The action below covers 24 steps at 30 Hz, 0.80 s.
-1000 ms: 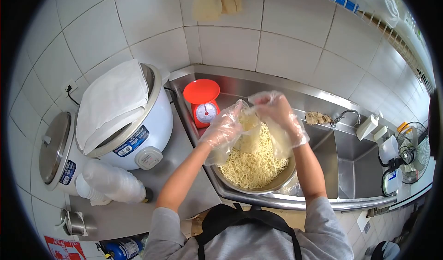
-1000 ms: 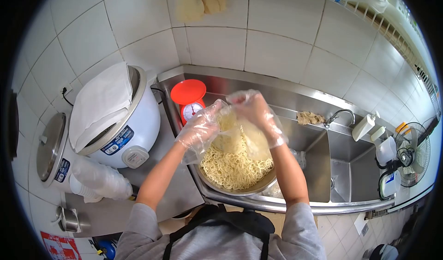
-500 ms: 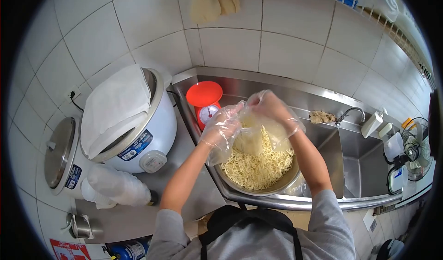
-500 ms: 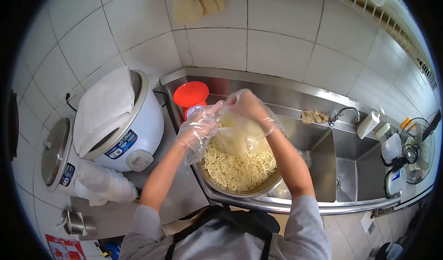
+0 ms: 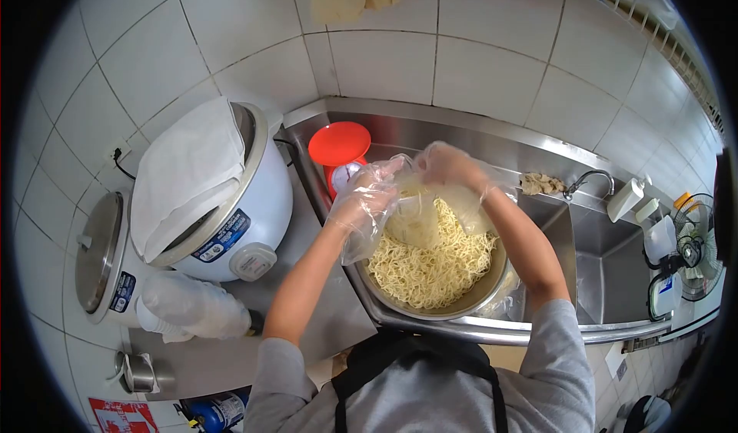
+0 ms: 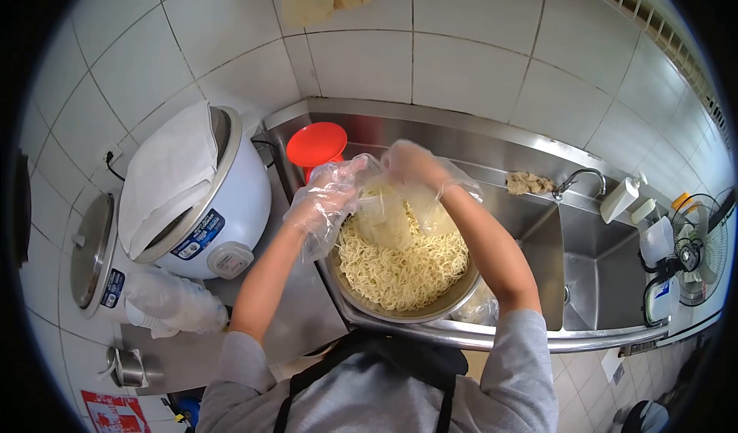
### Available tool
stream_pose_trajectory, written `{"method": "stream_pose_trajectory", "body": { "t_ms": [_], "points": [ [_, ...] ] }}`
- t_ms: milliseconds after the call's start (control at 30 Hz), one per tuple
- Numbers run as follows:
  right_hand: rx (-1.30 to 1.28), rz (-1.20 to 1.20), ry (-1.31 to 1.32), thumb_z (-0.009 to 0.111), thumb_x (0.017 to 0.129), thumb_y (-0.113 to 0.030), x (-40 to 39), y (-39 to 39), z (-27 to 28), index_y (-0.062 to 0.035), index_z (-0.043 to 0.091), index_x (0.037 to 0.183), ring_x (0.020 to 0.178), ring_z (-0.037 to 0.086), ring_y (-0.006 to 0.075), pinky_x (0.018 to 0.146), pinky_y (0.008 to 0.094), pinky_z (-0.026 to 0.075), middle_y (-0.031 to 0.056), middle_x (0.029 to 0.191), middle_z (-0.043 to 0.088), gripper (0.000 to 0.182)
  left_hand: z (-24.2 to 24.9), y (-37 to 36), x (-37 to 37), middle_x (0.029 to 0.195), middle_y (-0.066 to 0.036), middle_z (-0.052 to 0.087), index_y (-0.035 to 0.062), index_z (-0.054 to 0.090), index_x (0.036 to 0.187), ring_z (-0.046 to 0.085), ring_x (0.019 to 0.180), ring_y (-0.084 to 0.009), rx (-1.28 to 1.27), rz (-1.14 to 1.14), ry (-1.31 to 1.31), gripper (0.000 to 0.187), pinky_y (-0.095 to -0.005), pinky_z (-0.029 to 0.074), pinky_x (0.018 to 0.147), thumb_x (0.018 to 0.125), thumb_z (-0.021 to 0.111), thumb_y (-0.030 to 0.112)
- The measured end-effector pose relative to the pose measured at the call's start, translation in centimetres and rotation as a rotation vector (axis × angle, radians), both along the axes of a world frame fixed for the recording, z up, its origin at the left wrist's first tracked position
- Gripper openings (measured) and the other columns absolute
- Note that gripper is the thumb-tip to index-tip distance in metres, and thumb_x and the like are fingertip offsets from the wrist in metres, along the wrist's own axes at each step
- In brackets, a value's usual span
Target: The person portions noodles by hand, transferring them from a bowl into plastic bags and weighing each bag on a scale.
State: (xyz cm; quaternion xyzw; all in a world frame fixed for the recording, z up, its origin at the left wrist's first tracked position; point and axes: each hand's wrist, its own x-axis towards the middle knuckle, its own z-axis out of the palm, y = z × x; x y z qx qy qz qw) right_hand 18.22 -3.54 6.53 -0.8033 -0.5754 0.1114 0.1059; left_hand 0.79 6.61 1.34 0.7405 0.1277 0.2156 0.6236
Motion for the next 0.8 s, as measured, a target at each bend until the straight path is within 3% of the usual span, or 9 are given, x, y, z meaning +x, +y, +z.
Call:
{"method": "stream_pose_trajectory", "body": {
  "t_ms": [133,167,233,333,467,533,633,733,800],
  "points": [
    [0.510,-0.126,0.428,0.068,0.072,-0.026,2.1,0.6,0.9,-0.0069,0.072,0.081,0.059,0.060,0.0169,0.061,0.0319,0.048,0.0112,0.065,0.064,0.022,4.4,3.3,0.2,0.095,-0.003,0.064,0.0032,0.063,0.110,0.055,0.075,-0.0073,-0.055,0.026,0.127,0.033,-0.0248,0.046,0.070,0.078,0.063,0.009],
    [0.505,-0.128,0.434,0.068,0.072,-0.026,2.1,0.6,1.3,-0.0069,0.072,0.081,0.059,0.060,0.0169,0.061,0.0319,0.048,0.0112,0.065,0.064,0.022,4.4,5.2,0.6,0.100,-0.004,0.066,0.0068,0.067,0.104,0.058,0.077,-0.0083,0.230,0.106,0.077,0.027,-0.0254,0.048,0.070,0.078,0.062,0.010],
    [0.444,-0.306,0.470,0.064,0.079,-0.021,-0.4,-0.3,5.4,-0.0046,0.072,0.084,0.048,0.045,0.0060,0.046,0.0256,0.039,-0.0022,0.051,0.053,0.019,8.0,7.2,1.4,0.101,-0.006,0.067,0.0081,0.066,0.108,0.063,0.086,-0.0146,0.363,0.121,0.175,0.029,-0.0253,0.049,0.076,0.080,0.058,0.013],
    [0.430,-0.313,0.508,0.064,0.081,-0.029,-0.1,-1.2,5.6,-0.0029,0.070,0.092,0.053,0.048,0.0059,0.049,0.0235,0.041,0.0008,0.061,0.058,0.029,10.7,10.9,4.8,0.105,-0.009,0.067,0.0047,0.064,0.109,0.063,0.094,-0.0181,0.561,0.193,0.167,0.034,-0.0284,0.049,0.082,0.079,0.050,0.000],
    [0.434,-0.280,0.572,0.069,0.078,-0.040,2.3,-2.2,3.2,0.0004,0.069,0.092,0.060,0.048,0.0090,0.056,0.0266,0.043,0.0019,0.067,0.058,0.043,12.5,16.5,7.6,0.103,-0.012,0.067,0.0076,0.066,0.106,0.064,0.095,-0.0208,0.786,0.214,0.252,0.032,-0.0313,0.050,0.080,0.078,0.052,0.002],
    [0.414,-0.289,0.579,0.068,0.079,-0.039,3.5,-2.8,1.8,0.0007,0.069,0.091,0.060,0.048,0.0088,0.056,0.0258,0.042,0.0017,0.067,0.058,0.041,12.9,18.2,8.1,0.103,-0.018,0.064,0.0002,0.063,0.090,0.063,0.095,-0.0233,1.251,0.182,0.555,0.015,-0.0322,0.051,0.079,0.084,0.051,0.007],
    [0.398,-0.309,0.616,0.067,0.081,-0.036,5.0,-3.8,-0.3,0.0008,0.069,0.091,0.061,0.049,0.0084,0.056,0.0247,0.042,0.0017,0.067,0.058,0.038,10.2,19.7,7.6,0.099,-0.022,0.062,-0.0011,0.059,0.087,0.063,0.093,-0.0276,1.331,0.102,0.541,0.014,-0.0374,0.051,0.075,0.083,0.052,0.010],
    [0.419,-0.328,0.654,0.066,0.082,-0.033,6.2,-4.1,-2.3,0.0007,0.068,0.092,0.061,0.049,0.0081,0.056,0.0242,0.042,0.0017,0.067,0.058,0.035,2.6,25.5,9.1,0.098,-0.023,0.061,0.0002,0.059,0.087,0.062,0.092,-0.0333,1.344,0.139,0.520,0.016,-0.0426,0.050,0.075,0.081,0.053,0.013],
    [0.428,-0.347,0.665,0.066,0.082,-0.032,6.8,-3.8,-3.8,0.0009,0.068,0.092,0.060,0.049,0.0079,0.056,0.0241,0.042,0.0016,0.067,0.058,0.034,-5.7,33.1,11.6,0.098,-0.023,0.061,0.0015,0.060,0.088,0.061,0.093,-0.0350,1.011,0.171,0.670,0.016,-0.0432,0.049,0.077,0.079,0.054,0.013]
  ]
}}
